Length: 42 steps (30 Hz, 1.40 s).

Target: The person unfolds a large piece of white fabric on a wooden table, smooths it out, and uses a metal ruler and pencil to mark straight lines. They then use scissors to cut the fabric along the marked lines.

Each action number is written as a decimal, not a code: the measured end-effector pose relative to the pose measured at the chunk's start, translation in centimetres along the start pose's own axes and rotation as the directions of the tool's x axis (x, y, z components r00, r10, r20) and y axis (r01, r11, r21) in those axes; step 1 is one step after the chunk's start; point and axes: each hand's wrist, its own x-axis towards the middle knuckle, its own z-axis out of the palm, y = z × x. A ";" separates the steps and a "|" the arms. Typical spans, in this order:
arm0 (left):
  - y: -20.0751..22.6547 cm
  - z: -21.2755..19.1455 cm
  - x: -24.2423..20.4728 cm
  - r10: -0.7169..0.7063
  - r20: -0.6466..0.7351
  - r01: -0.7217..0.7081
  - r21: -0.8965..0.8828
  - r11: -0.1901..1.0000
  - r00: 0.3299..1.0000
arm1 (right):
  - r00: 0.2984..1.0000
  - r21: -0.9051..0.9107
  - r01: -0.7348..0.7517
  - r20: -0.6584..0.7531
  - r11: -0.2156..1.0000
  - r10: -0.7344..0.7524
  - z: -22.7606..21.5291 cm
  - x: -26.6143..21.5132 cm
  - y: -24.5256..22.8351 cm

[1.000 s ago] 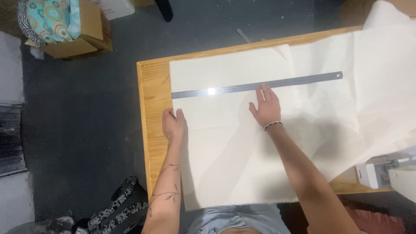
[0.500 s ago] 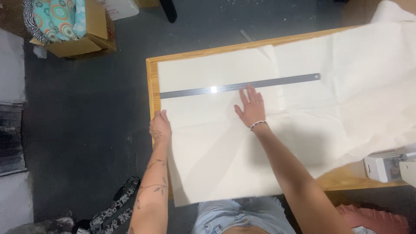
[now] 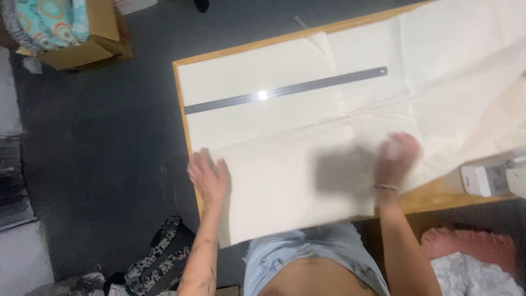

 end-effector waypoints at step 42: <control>22.1 13.2 -4.7 0.562 0.391 -0.525 -0.208 0.826 0.729 | 0.877 0.317 -0.322 0.454 0.892 0.155 10.7 15.9 -3.4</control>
